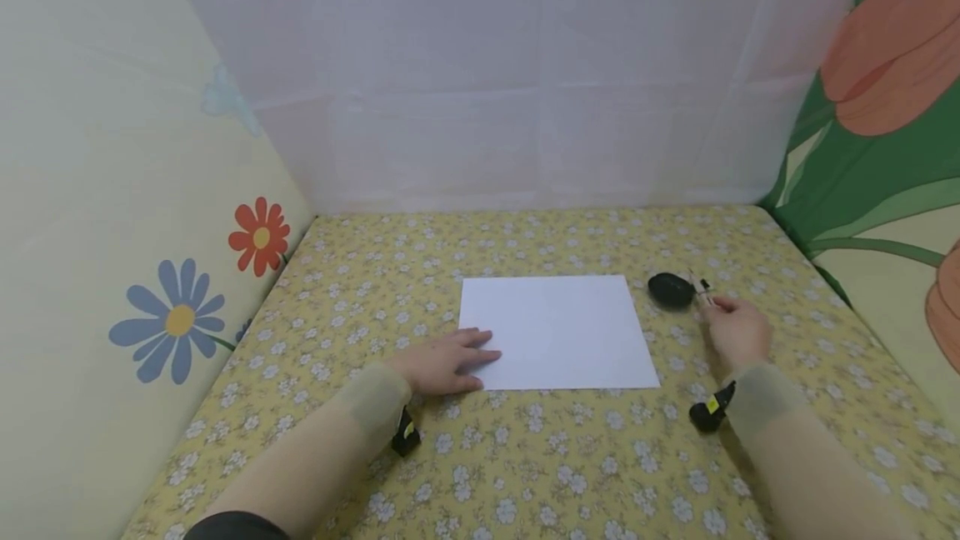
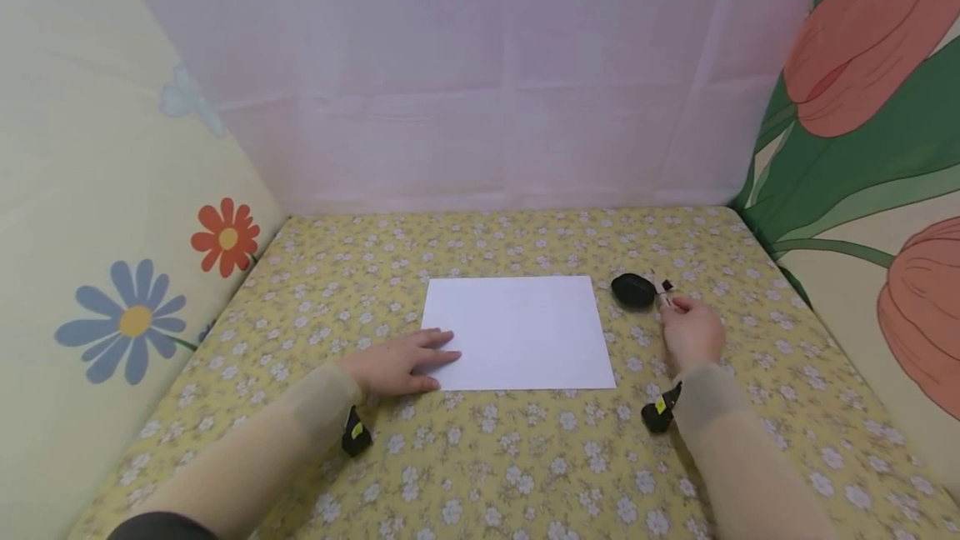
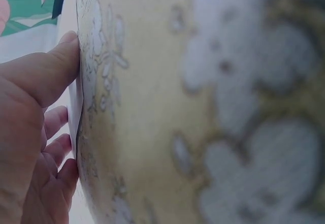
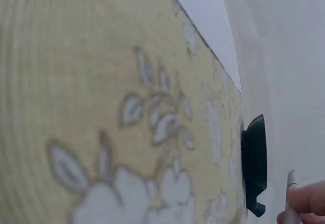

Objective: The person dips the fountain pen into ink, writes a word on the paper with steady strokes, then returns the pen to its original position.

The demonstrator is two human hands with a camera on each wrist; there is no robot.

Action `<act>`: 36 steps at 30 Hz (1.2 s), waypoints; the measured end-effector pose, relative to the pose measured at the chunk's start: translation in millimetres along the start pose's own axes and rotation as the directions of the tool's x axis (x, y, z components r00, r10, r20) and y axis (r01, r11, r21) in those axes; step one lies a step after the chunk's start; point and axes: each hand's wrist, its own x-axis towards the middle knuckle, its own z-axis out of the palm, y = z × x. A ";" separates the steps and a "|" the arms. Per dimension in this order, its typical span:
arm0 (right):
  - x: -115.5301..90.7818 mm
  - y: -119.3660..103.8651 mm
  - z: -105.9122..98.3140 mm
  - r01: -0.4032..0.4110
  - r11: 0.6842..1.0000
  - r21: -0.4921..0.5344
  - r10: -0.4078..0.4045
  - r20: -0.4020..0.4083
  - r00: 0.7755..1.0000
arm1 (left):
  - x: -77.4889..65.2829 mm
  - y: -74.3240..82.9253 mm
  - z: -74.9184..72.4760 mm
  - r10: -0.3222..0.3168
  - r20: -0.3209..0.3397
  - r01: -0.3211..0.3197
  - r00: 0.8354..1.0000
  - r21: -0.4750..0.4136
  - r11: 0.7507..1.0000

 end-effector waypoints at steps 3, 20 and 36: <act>-3.3 -2.3 -0.3 0.031 0.999 -0.020 -0.031 0.017 0.999 | -0.2 0.2 -0.2 -0.005 0.000 0.005 1.000 -0.001 1.000; -5.1 -15.6 2.6 0.186 0.963 -0.196 -0.180 0.048 0.982 | 1.1 -0.8 1.4 0.045 0.000 -0.045 0.999 -0.002 0.999; -2.7 -22.7 4.7 0.205 0.948 -0.244 -0.197 0.057 0.979 | 1.6 0.5 0.6 0.034 0.001 -0.034 0.999 -0.012 0.999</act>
